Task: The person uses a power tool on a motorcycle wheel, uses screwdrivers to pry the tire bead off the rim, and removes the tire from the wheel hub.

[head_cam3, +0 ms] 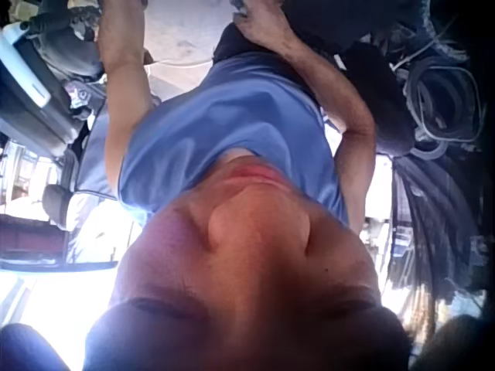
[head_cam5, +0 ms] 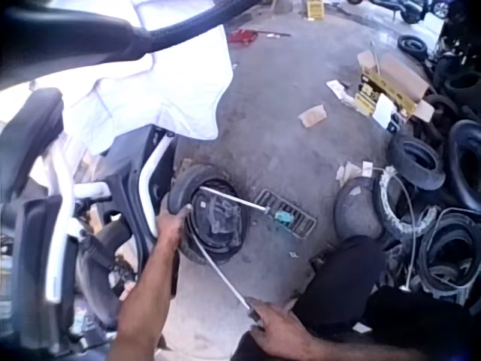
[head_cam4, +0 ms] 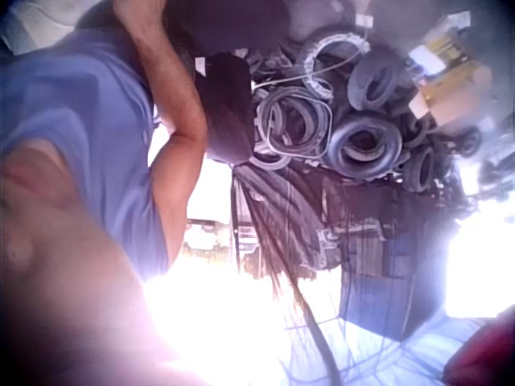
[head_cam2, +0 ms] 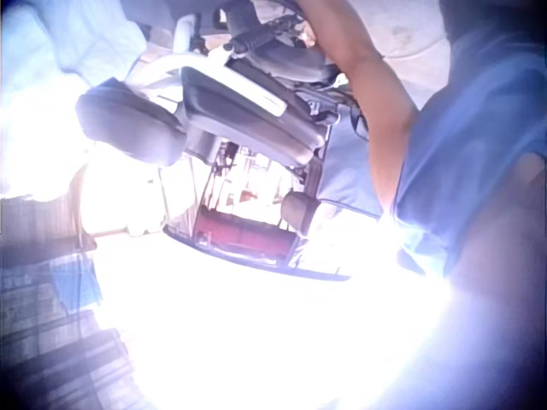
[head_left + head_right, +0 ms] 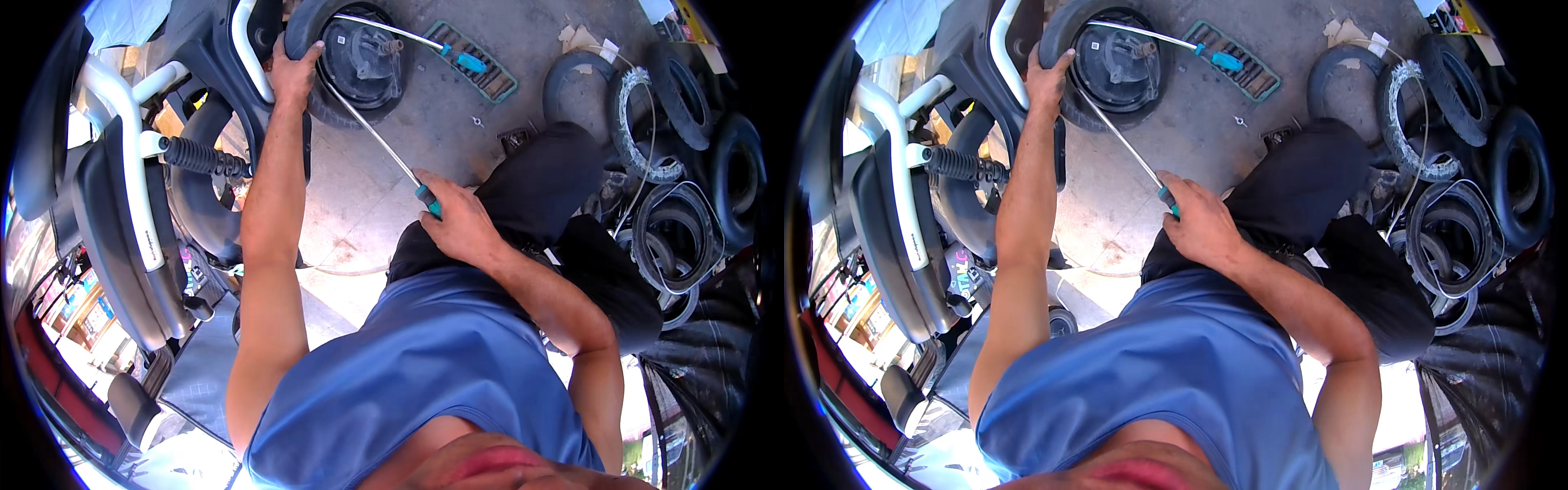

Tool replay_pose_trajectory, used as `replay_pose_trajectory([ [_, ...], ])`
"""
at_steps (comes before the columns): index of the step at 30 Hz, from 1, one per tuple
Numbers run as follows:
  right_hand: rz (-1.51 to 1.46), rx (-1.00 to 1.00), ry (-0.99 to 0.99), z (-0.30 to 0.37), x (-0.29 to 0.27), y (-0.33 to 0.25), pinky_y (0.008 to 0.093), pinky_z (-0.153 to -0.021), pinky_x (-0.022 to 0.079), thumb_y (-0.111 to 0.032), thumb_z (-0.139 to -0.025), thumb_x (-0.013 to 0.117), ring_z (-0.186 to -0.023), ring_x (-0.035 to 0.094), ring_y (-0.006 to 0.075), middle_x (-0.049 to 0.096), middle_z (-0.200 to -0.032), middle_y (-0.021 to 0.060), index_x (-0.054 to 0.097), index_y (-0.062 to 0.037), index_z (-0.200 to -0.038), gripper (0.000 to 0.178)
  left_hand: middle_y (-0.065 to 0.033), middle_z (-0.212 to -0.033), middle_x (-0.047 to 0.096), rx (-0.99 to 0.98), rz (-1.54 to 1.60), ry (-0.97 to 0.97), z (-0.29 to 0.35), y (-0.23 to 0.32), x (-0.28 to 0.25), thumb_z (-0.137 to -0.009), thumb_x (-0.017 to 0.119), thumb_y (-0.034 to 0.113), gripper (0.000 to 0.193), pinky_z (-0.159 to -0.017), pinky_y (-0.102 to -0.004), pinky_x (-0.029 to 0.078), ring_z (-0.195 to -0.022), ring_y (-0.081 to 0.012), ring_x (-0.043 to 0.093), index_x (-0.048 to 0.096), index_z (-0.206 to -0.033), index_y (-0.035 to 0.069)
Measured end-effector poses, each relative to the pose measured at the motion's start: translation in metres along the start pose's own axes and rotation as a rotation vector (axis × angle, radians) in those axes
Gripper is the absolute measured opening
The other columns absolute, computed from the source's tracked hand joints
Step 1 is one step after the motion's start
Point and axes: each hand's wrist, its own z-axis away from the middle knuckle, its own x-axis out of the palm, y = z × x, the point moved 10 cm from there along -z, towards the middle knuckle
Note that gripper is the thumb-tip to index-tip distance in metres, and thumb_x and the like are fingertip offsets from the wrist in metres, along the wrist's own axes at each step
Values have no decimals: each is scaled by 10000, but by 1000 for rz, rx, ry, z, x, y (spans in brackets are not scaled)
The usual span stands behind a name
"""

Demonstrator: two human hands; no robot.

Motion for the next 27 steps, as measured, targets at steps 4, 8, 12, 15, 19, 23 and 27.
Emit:
replay_pose_trajectory([
  [4, -60, 101, -43, 8, 26, -10, 451, -969, 496, -103, -880, 598, -1084, 629, 412, 635, -1166, 249, 456, -15, -1507, 649, -215, -1388, 610, 18, -17, 14, -1, 3, 2, -793, 868, 368, 919, -1075, -388, 460, -1256, -325, 601, 439, -1528, 22],
  [8, -177, 133, -30, 11, 36, -21, 442, -980, 486, -100, -883, 601, -1089, 628, 392, 634, -1184, 243, 456, 12, -1497, 641, -221, -1364, 628, 109, -126, 50, 0, 3, -2, -793, 869, 393, 904, -1061, -391, 470, -1233, -323, 621, 468, -1505, 7],
  [12, -254, 138, -21, 22, 43, -23, 435, -987, 481, -103, -890, 615, -1095, 625, 373, 631, -1186, 242, 438, 23, -1510, 657, -238, -1381, 623, 132, -141, 63, 8, 21, -1, -791, 847, 466, 890, -1072, -421, 466, -1253, -360, 619, 507, -1476, 9],
  [15, -240, 149, -14, 19, 69, -12, 368, -994, 476, -106, -922, 639, -1082, 605, 283, 625, -1214, 204, 402, 25, -1543, 677, -226, -1380, 625, 94, -175, 71, 10, 14, -4, -787, 856, 453, 883, -1068, -420, 468, -1249, -355, 620, 512, -1473, 16],
  [19, -284, 216, -56, 8, 101, -34, 352, -973, 487, -113, -935, 653, -1067, 598, 245, 625, -1209, 181, 351, 20, -1575, 720, -210, -1353, 646, 112, -168, 82, 7, 9, -2, -775, 869, 432, 880, -1064, -415, 472, -1229, -350, 634, 519, -1476, 30],
  [23, -310, 194, 4, 1, 114, -36, 370, -928, 507, -101, -920, 636, -984, 625, 266, 643, -1101, 191, 339, 13, -1581, 734, -200, -1287, 690, 124, -169, 80, 2, 16, 5, -758, 884, 415, 856, -1042, -407, 488, -1190, -330, 662, 551, -1454, 45],
  [27, -216, 124, 28, -5, 100, 0, 387, -831, 529, -68, -889, 612, -860, 654, 287, 640, -965, 191, 396, 23, -1545, 696, -215, -1301, 685, 117, -134, 50, 11, 18, -5, -750, 883, 413, 878, -1048, -415, 487, -1204, -345, 660, 541, -1470, 44],
])
